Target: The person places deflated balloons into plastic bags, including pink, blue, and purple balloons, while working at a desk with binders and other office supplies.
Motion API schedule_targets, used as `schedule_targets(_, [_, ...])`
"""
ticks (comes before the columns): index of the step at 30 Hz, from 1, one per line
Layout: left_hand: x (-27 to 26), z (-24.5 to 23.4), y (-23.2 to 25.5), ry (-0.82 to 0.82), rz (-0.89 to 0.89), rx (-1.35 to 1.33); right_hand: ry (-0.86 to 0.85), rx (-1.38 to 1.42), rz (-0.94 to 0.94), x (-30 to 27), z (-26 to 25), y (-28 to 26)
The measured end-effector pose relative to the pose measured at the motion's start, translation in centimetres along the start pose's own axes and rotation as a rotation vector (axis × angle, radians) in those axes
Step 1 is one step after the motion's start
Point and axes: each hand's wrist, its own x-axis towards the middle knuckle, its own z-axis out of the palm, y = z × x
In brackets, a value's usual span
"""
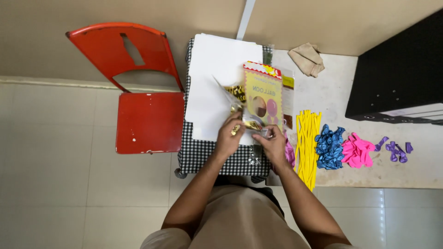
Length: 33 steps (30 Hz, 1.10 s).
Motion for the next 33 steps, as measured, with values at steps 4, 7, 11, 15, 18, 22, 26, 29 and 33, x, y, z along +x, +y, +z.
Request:
schedule_targets(4, [1.4,-1.5,-5.4,0.090,-0.217,-0.556,0.053,0.115,0.010,0.6,-2.9,0.8])
schedule_targets(7, [3.2,-4.9,-4.9,0.250,-0.442,-0.327,0.160,0.204,-0.019,1.1,-5.3,0.9])
schedule_targets(11, [3.8,-6.9,-4.7,0.367,-0.499,-0.031,0.323,0.165,-0.184,1.2,-8.0,-2.2])
schedule_targets(15, [3.5,-6.6,-2.4,0.433,-0.278,0.393,0.335,0.087,-0.335,0.9,-8.5,-5.4])
schedule_targets(18, [1.7,-3.7,-5.4,0.283,-0.037,0.198,0.208,0.060,-0.446,0.9,-7.2,-7.8])
schedule_targets(22, [1.5,-0.5,1.6,0.096,-0.197,-0.091,-0.088,-0.135,-0.622,0.0,-3.3,-10.5])
schedule_targets(26, [1.0,0.3,-1.1,-0.012,-0.350,-0.576,-0.333,-0.333,-0.689,-1.5,-0.4,-10.7])
schedule_targets(29, [1.8,-1.6,-3.3,0.136,-0.514,-0.401,-0.346,-0.208,-0.593,-1.9,-0.9,-8.2])
schedule_targets(33, [3.9,-4.3,-6.8,0.387,-0.322,-0.808,0.098,-0.341,-0.104,-1.0,-1.9,-2.3])
